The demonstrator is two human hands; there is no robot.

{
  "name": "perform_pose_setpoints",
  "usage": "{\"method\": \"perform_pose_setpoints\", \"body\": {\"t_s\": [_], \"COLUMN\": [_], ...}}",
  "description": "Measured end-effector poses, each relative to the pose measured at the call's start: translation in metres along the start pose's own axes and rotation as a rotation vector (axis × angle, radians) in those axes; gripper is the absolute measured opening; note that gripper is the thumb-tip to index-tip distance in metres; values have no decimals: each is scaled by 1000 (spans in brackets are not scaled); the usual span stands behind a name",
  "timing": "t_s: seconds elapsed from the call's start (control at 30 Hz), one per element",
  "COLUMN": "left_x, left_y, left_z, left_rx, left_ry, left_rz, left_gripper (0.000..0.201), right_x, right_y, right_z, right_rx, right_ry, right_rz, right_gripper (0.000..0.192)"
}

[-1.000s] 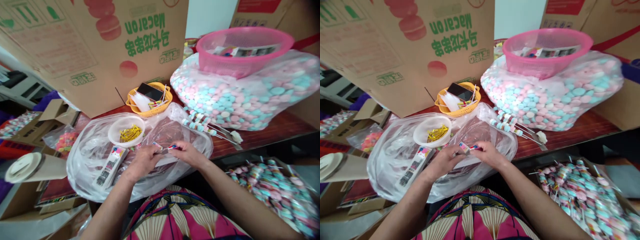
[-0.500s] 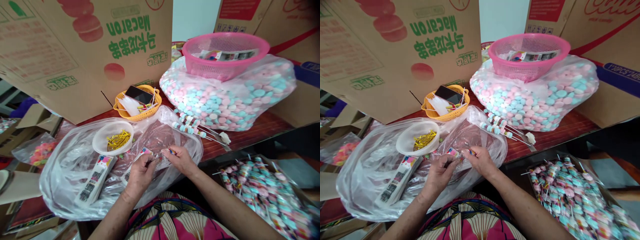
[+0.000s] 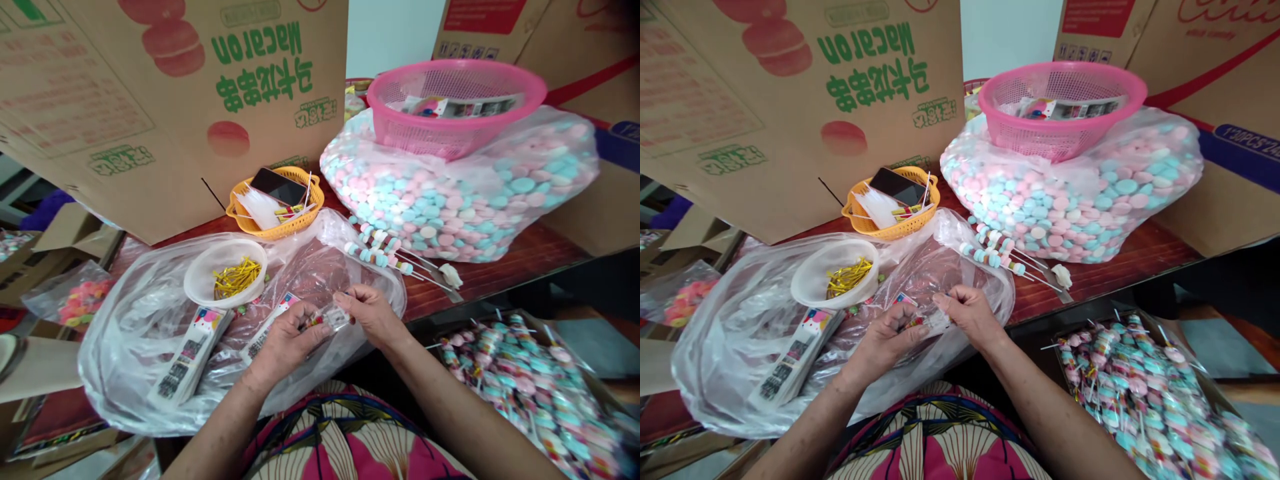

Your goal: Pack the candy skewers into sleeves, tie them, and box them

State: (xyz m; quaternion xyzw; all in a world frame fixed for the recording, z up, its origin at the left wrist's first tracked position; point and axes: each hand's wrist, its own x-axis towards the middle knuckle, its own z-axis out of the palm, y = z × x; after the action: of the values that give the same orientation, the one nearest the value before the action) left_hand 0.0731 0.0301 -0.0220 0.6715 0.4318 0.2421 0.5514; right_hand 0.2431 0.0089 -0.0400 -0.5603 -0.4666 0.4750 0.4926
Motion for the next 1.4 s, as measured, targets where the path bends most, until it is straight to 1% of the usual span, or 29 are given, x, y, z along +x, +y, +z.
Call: {"method": "perform_pose_setpoints", "body": {"t_s": [0.07, 0.13, 0.2, 0.27, 0.3, 0.33, 0.37, 0.43, 0.47, 0.53, 0.6, 0.67, 0.73, 0.8, 0.87, 0.9, 0.93, 0.97, 1.03, 1.1, 1.17, 1.23, 1.3, 1.4], "left_x": [0, -1, -2, -5, -6, -7, -9, -12, -14, -19, -23, -27, -28, -26, -23, -21, -21, -21, -23, -26, -29, -30, -31, -33], "left_y": [0, -3, -7, -12, -15, -16, -18, -18, -18, -18, -18, -17, -16, -13, -9, -8, -7, -6, -8, -12, -18, -24, -27, -27], "left_z": [-4, -6, -8, -12, -15, -19, -23, -30, -34, -40, -45, -49, -51, -51, -48, -46, -44, -43, -40, -39, -38, -38, -42, -52], "left_rx": [-35, 4, 62, 110, 133, 155, 178, 224, 243, 276, 319, 370, 428, 480, 496, 486, 471, 456, 428, 391, 345, 298, 255, 215], "left_ry": [-14, 8, 54, 134, 174, 206, 228, 243, 252, 292, 338, 364, 358, 327, 293, 277, 264, 256, 261, 281, 282, 289, 335, 397], "left_rz": [1, 36, 86, 148, 186, 234, 289, 386, 423, 477, 519, 551, 566, 568, 554, 541, 526, 507, 472, 458, 462, 469, 471, 492], "left_gripper": [27, 30, 32, 32, 31, 29, 28, 25, 24, 22, 19, 19, 19, 20, 21, 22, 23, 24, 24, 20, 16, 14, 16, 17], "right_x": [2, 4, 9, 15, 18, 21, 24, 26, 26, 25, 23, 19, 14, 9, 5, 5, 5, 5, 7, 8, 11, 13, 12, 6], "right_y": [0, -4, -8, -9, -8, -4, 1, 13, 18, 23, 20, 11, -1, -12, -18, -20, -21, -22, -22, -21, -21, -22, -23, -28], "right_z": [0, -7, -25, -52, -67, -82, -94, -112, -117, -123, -125, -122, -108, -82, -47, -28, -11, 4, 28, 41, 43, 34, 16, -19], "right_rx": [-5, -42, -85, -201, -288, -560, -817, -1054, -1086, -1045, -987, -886, -745, -486, -63, 102, 207, 259, 275, 271, 265, 241, 189, 29], "right_ry": [0, 1, 50, 171, 253, 340, 366, 373, 364, 350, 340, 328, 296, 189, -4, -83, -139, -174, -193, -189, -177, -156, -120, -49], "right_rz": [15, 13, 3, -36, -66, -134, -165, -177, -174, -185, -210, -227, -226, -161, -5, 62, 109, 135, 150, 160, 181, 201, 184, 66], "right_gripper": [53, 52, 50, 43, 34, 25, 19, 16, 17, 17, 17, 16, 23, 30, 36, 40, 43, 44, 42, 44, 47, 45, 39, 30]}}
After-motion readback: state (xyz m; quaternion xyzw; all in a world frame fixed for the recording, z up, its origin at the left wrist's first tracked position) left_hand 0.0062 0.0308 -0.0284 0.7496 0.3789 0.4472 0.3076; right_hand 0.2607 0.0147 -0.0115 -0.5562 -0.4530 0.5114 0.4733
